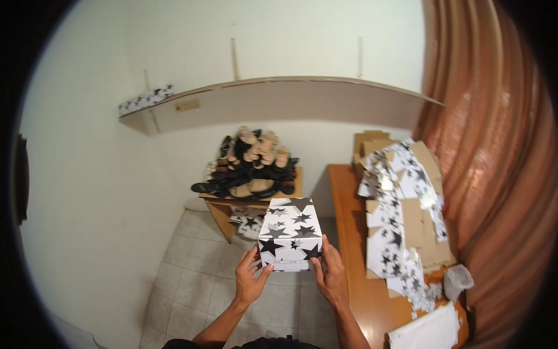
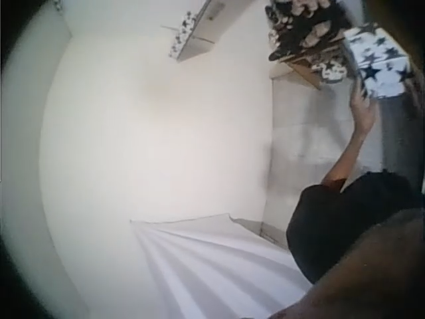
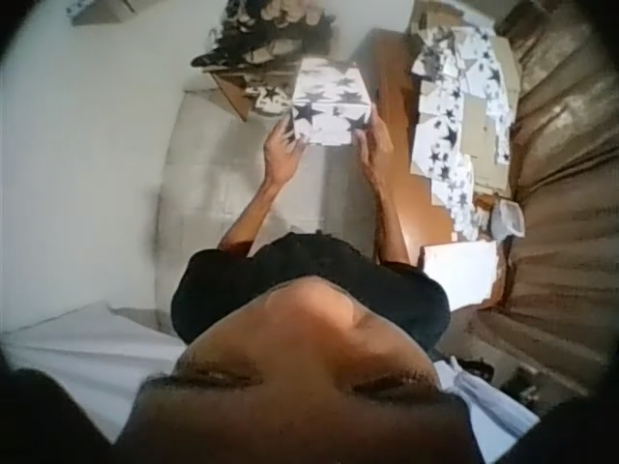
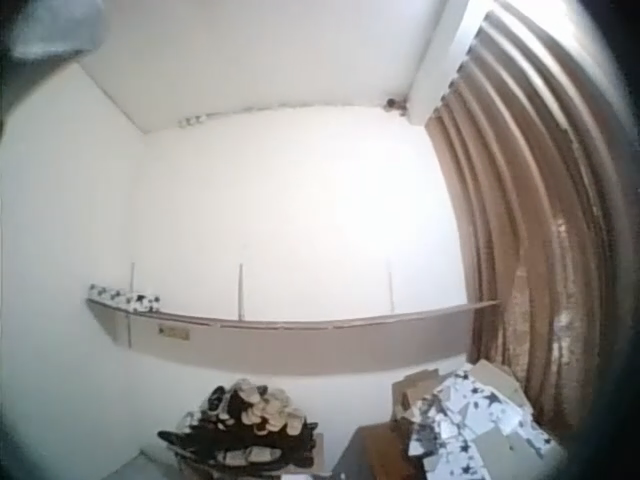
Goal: The person is folding and assembling cardboard shoe boxes and placing the finished boxes on a shelf.
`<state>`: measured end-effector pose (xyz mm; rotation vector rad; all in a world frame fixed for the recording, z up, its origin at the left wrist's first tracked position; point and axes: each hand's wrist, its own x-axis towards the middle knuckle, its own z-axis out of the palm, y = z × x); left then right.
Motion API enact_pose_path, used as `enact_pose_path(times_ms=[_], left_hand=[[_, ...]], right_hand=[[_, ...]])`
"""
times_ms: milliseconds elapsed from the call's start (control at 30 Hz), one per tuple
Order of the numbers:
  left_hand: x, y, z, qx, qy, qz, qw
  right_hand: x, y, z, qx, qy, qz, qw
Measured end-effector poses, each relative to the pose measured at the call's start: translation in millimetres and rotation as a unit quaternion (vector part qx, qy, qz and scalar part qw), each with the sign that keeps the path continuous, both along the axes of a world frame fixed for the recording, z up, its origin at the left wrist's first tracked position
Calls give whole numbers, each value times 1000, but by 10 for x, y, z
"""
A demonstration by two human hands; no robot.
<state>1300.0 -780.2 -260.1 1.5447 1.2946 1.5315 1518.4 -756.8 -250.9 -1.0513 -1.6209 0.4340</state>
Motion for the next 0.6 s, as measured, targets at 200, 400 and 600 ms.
enact_pose_path(times_ms=[200,400,600], left_hand=[[-1185,162,368,64,-20,96,993],[-2208,269,631,97,1,173,980],[-2916,625,708,118,7,234,965]], right_hand=[[-1266,595,317,85,-23,68,994],[-2403,1102,495,121,-13,143,982],[-3248,1643,631,154,0,191,969]])
